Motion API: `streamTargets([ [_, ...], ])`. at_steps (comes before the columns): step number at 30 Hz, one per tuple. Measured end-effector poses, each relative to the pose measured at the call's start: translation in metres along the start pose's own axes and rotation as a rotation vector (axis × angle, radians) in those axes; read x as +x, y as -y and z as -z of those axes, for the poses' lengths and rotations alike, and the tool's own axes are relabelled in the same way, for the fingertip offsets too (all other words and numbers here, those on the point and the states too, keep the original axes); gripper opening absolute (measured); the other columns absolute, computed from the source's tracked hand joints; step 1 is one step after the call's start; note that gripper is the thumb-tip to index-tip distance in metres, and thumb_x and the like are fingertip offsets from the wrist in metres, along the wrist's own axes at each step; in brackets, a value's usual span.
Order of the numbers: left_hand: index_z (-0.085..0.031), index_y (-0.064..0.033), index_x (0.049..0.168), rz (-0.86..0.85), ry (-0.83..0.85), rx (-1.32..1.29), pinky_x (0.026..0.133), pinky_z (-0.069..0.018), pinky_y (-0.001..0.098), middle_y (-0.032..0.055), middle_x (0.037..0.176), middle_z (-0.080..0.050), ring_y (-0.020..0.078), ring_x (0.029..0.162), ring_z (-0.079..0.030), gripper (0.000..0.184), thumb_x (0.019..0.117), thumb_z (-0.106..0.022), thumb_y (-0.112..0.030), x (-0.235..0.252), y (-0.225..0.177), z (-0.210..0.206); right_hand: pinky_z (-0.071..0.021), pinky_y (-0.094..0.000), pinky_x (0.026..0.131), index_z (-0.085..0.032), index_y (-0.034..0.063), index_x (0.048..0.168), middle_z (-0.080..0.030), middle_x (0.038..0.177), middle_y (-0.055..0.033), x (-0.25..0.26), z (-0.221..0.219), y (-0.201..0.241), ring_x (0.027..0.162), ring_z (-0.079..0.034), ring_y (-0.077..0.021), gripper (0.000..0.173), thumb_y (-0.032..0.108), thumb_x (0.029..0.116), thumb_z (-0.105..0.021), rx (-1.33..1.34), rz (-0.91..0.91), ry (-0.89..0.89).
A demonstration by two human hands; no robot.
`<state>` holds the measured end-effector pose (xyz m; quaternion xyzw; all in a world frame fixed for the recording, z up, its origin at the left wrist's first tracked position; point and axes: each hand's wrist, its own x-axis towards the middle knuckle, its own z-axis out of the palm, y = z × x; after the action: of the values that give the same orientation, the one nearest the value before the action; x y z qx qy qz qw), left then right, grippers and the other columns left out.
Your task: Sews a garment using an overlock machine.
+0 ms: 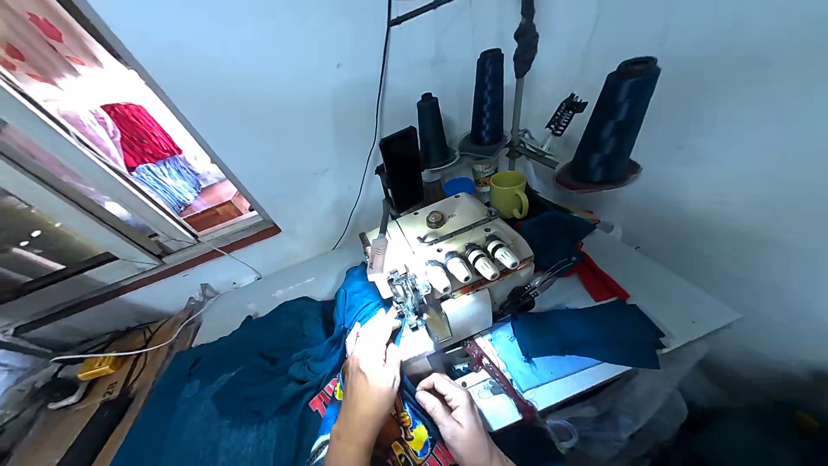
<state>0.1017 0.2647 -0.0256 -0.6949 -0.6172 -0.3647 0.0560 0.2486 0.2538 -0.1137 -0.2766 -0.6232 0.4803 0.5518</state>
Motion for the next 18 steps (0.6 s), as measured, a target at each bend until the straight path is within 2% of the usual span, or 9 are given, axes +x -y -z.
streamTargets([
  [1, -0.074, -0.0061, 0.116, 0.023, -0.002, -0.025, 0.109, -0.0413, 0.0591, 0.0087, 0.126, -0.071, 0.0251, 0.125, -0.063, 0.032, 0.0951, -0.051, -0.013, 0.005, 0.002, -0.001, -0.0523, -0.0175, 0.073, -0.071, 0.0004, 0.097, -0.068, 0.088, -0.0025, 0.001, 0.002, 0.001, 0.079, -0.062, -0.0012, 0.018, 0.012, 0.0993, -0.057, 0.052, -0.034, 0.004],
  [2, -0.074, -0.0059, 0.116, 0.053, -0.015, -0.074, 0.107, -0.0453, 0.0537, 0.0093, 0.125, -0.07, 0.0244, 0.124, -0.063, 0.029, 0.0967, -0.054, -0.014, 0.008, 0.004, -0.002, -0.0506, -0.0162, 0.065, -0.07, 0.0009, 0.097, -0.065, 0.082, 0.0015, 0.002, 0.005, 0.003, 0.07, -0.059, 0.001, 0.018, 0.01, 0.1003, -0.054, 0.113, -0.099, 0.005],
  [3, -0.074, -0.0064, 0.114, 0.069, -0.048, -0.118, 0.104, -0.051, 0.044, 0.0085, 0.123, -0.071, 0.0216, 0.122, -0.064, 0.025, 0.0966, -0.058, -0.014, 0.01, 0.007, -0.004, -0.0483, -0.0164, 0.058, -0.067, 0.0023, 0.098, -0.061, 0.074, 0.0052, 0.004, 0.007, 0.005, 0.06, -0.055, 0.0014, 0.019, 0.01, 0.1024, -0.05, 0.18, -0.177, 0.009],
  [4, -0.075, -0.0054, 0.112, 0.093, -0.075, -0.16, 0.103, -0.0526, 0.0386, 0.0092, 0.123, -0.071, 0.0207, 0.122, -0.064, 0.023, 0.0961, -0.06, -0.012, 0.011, 0.008, -0.005, -0.0482, -0.0177, 0.054, -0.067, 0.0024, 0.098, -0.061, 0.07, 0.0051, 0.006, 0.01, 0.007, 0.055, -0.054, -0.0004, 0.022, 0.01, 0.1044, -0.047, 0.242, -0.257, 0.011],
  [6, -0.075, -0.0032, 0.109, 0.159, -0.115, -0.192, 0.104, -0.0512, 0.0364, 0.011, 0.126, -0.07, 0.021, 0.125, -0.063, 0.02, 0.0964, -0.061, -0.009, 0.009, 0.005, -0.005, -0.051, -0.0193, 0.053, -0.065, 0.0017, 0.096, -0.065, 0.074, 0.0004, 0.009, 0.013, 0.01, 0.054, -0.057, -0.0038, 0.025, 0.01, 0.1064, -0.044, 0.351, -0.367, 0.0],
  [8, -0.075, -0.0026, 0.111, 0.21, -0.159, -0.168, 0.104, -0.0507, 0.0362, 0.0108, 0.128, -0.069, 0.0208, 0.125, -0.062, 0.022, 0.0978, -0.059, -0.009, 0.003, 0.0, -0.006, -0.0519, -0.0199, 0.053, -0.064, 0.0014, 0.095, -0.066, 0.075, -0.0012, 0.009, 0.014, 0.011, 0.054, -0.058, -0.0051, 0.025, 0.009, 0.1068, -0.044, 0.384, -0.4, 0.004],
  [12, -0.075, -0.0006, 0.11, 0.183, -0.24, -0.073, 0.106, -0.05, 0.0407, 0.0126, 0.126, -0.071, 0.0266, 0.125, -0.063, 0.023, 0.0972, -0.057, -0.008, -0.011, -0.002, -0.007, -0.0519, -0.0203, 0.053, -0.065, 0.0005, 0.096, -0.063, 0.069, 0.0009, 0.004, 0.013, 0.008, 0.053, -0.058, -0.0049, 0.022, 0.007, 0.1049, -0.045, 0.31, -0.326, 0.044],
  [18, -0.075, -0.0017, 0.113, 0.19, -0.258, -0.038, 0.105, -0.051, 0.0394, 0.0099, 0.125, -0.071, 0.0245, 0.121, -0.065, 0.026, 0.0988, -0.058, -0.014, -0.032, -0.006, 0.002, -0.0507, -0.0207, 0.052, -0.066, 0.0017, 0.095, -0.061, 0.064, 0.0027, 0.001, 0.011, 0.004, 0.052, -0.056, -0.0046, 0.022, 0.007, 0.1042, -0.047, 0.233, -0.236, 0.094],
])
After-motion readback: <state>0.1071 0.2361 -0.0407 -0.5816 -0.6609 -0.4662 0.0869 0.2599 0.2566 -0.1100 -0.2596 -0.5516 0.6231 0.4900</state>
